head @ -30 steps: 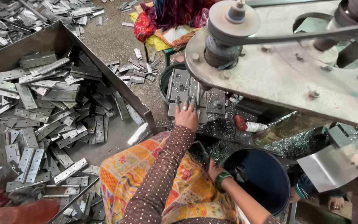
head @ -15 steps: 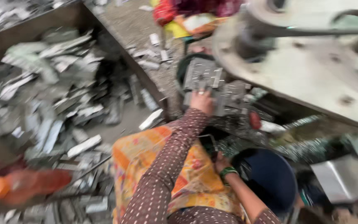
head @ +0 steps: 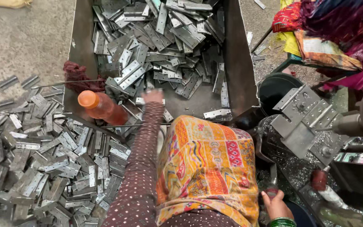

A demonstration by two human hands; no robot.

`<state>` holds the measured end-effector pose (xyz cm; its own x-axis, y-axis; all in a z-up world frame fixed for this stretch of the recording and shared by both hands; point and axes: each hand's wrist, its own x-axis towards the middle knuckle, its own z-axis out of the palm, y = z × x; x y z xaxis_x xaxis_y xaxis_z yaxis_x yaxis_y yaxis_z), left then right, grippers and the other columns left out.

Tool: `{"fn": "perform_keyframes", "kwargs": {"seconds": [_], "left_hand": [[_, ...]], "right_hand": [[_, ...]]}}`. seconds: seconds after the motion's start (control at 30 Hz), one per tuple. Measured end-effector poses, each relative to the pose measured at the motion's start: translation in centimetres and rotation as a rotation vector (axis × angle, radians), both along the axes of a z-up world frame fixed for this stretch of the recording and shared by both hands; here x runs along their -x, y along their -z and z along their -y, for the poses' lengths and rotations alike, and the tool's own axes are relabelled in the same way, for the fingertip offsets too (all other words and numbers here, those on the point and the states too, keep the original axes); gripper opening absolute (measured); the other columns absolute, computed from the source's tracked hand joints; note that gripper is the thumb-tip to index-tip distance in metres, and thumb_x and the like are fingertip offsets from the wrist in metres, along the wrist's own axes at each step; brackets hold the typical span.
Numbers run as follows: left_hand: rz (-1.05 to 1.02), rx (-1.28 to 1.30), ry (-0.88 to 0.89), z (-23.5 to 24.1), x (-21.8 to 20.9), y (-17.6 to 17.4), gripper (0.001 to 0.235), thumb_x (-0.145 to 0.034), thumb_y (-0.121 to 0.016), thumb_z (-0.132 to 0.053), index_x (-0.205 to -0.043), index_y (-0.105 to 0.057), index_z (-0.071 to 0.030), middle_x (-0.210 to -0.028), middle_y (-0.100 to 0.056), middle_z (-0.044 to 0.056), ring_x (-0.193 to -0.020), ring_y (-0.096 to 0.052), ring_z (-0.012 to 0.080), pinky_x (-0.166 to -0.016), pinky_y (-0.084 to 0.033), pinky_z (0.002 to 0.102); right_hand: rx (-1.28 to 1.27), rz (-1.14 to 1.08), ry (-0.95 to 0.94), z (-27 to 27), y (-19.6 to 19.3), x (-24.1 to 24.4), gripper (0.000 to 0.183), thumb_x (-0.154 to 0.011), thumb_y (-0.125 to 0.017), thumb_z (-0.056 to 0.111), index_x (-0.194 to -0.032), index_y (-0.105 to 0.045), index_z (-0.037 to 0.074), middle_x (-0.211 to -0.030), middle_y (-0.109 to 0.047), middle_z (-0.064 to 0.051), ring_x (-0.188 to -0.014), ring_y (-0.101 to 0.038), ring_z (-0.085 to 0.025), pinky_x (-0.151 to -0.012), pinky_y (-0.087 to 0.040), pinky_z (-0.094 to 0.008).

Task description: The person picks up metal plates from a bin, positions them onto a machine fixture, and lowers a lever to drill holes into the metal plates.

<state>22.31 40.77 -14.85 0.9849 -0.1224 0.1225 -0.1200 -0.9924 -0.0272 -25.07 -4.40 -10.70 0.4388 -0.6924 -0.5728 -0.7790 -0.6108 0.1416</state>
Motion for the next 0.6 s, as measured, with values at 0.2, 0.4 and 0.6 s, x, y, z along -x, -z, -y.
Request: {"fn": "perform_keyframes", "kwargs": {"seconds": [0.2,0.4,0.6], "left_hand": [[-0.292,0.039,0.011,-7.2,2.0,1.3,0.052,-0.083,-0.072,-0.027,-0.13,-0.061,-0.008,-0.115,-0.069,0.012,-0.118,-0.06,0.0283,-0.115,-0.032,0.058],[0.127,0.119,0.192,-6.5,4.1,2.9,0.018,-0.098,-0.067,-0.013,-0.116,-0.068,-0.012,-0.111,-0.065,0.009,-0.113,-0.061,0.0303,-0.107,-0.045,0.048],[-0.059,0.073,0.166,-4.0,5.7,-2.2,0.012,-0.096,-0.059,-0.016,-0.105,-0.068,-0.016,-0.108,-0.061,0.012,-0.098,-0.065,0.0329,-0.078,-0.057,0.046]], "right_hand": [[0.041,0.048,-0.008,-0.5,-0.5,0.0,0.088,-0.09,-0.049,0.071,-0.15,-0.032,0.008,-0.106,-0.075,-0.032,-0.102,-0.073,-0.05,-0.089,-0.057,-0.056],[0.045,0.077,-0.013,-0.4,-0.4,-0.1,0.086,-0.091,-0.048,0.068,-0.147,-0.032,0.005,-0.1,-0.074,-0.034,-0.099,-0.073,-0.051,-0.086,-0.058,-0.057],[-0.002,0.119,-0.044,-1.4,-0.8,-0.1,0.074,-0.095,-0.048,0.067,-0.134,-0.04,0.005,-0.094,-0.075,-0.031,-0.09,-0.074,-0.048,-0.078,-0.059,-0.056]]}}
